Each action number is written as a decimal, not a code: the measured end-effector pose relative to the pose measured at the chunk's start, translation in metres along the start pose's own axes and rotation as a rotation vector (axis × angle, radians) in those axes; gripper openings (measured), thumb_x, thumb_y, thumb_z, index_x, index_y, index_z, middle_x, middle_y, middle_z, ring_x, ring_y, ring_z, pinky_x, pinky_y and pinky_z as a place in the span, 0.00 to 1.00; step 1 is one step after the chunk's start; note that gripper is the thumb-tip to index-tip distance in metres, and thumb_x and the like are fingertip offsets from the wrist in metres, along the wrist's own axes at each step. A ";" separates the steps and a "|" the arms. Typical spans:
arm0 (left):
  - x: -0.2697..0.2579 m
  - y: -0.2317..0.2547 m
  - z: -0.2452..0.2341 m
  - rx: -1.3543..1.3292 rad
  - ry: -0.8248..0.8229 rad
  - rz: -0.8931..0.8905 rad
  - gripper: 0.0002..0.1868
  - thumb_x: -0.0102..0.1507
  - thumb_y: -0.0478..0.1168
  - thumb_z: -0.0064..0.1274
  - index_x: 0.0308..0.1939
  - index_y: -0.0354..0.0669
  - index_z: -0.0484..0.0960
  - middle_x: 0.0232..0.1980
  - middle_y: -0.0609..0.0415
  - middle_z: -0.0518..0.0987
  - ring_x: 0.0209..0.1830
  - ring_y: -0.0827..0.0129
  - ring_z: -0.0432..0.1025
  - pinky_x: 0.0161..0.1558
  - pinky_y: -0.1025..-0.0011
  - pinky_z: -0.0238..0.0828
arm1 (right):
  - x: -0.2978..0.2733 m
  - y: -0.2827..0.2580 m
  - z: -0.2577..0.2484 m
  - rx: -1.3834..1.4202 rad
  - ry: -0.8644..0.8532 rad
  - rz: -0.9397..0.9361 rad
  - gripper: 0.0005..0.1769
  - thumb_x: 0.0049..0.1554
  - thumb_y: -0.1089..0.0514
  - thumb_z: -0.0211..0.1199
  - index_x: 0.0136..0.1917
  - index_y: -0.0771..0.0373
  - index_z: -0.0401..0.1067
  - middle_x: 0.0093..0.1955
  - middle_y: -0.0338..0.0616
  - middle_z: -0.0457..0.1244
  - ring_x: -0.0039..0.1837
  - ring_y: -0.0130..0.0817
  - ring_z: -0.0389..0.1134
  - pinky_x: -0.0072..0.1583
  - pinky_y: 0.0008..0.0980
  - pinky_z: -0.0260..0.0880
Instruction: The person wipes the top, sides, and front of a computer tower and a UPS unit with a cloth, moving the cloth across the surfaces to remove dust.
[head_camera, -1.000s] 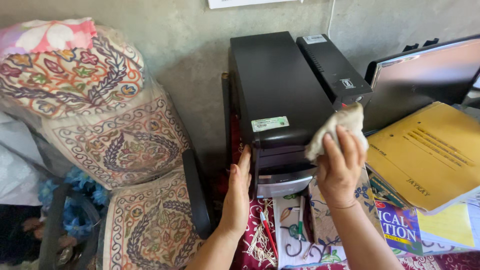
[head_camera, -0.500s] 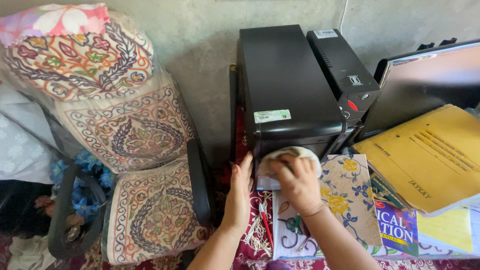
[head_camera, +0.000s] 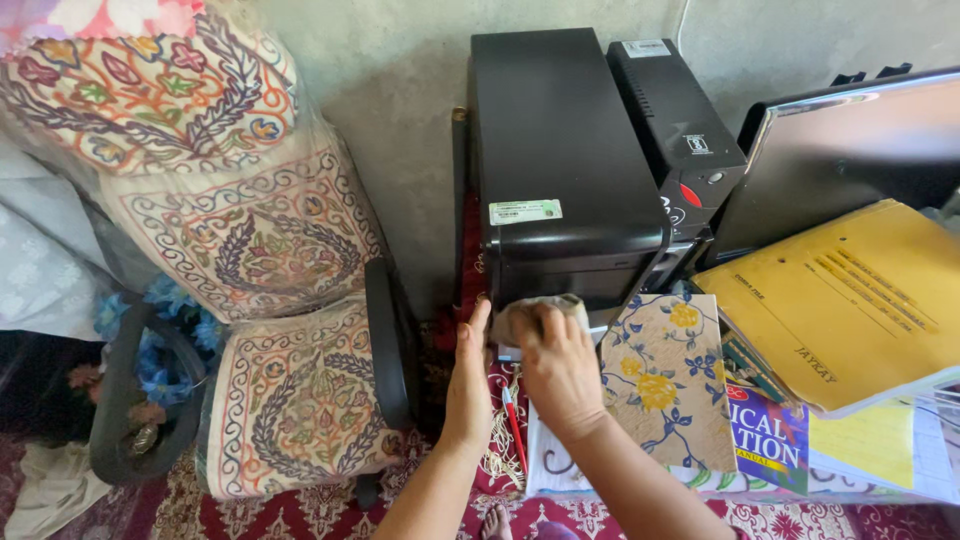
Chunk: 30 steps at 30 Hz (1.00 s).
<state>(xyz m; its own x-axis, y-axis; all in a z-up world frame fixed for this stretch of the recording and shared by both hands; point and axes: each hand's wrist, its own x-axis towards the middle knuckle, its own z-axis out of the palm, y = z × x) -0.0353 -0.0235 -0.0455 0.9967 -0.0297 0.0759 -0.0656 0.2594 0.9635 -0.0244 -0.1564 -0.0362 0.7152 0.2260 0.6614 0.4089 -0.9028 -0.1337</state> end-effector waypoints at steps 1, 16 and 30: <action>-0.001 0.002 0.001 -0.001 -0.003 -0.001 0.44 0.70 0.67 0.18 0.80 0.40 0.53 0.86 0.48 0.48 0.86 0.63 0.39 0.80 0.61 0.28 | -0.003 0.012 -0.006 -0.041 -0.027 0.021 0.22 0.47 0.64 0.61 0.57 0.63 0.74 0.56 0.51 0.63 0.57 0.49 0.64 0.57 0.45 0.68; -0.001 0.004 0.004 -0.022 0.059 -0.055 0.40 0.71 0.63 0.20 0.79 0.45 0.58 0.84 0.51 0.55 0.84 0.64 0.46 0.78 0.62 0.35 | 0.012 -0.019 0.002 0.066 -0.044 0.048 0.26 0.46 0.62 0.62 0.60 0.62 0.72 0.48 0.51 0.62 0.53 0.53 0.66 0.47 0.47 0.73; 0.002 0.003 0.004 -0.033 0.029 -0.122 0.40 0.69 0.65 0.19 0.81 0.50 0.52 0.86 0.57 0.47 0.85 0.67 0.39 0.77 0.58 0.32 | -0.009 0.010 0.004 0.127 -0.074 0.244 0.30 0.48 0.59 0.63 0.64 0.63 0.69 0.50 0.58 0.63 0.47 0.56 0.70 0.45 0.48 0.74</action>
<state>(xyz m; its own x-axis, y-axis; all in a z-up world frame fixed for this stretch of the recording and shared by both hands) -0.0337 -0.0270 -0.0416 0.9981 -0.0354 -0.0497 0.0578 0.2869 0.9562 -0.0242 -0.1664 -0.0468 0.8386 0.0375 0.5435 0.2838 -0.8816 -0.3771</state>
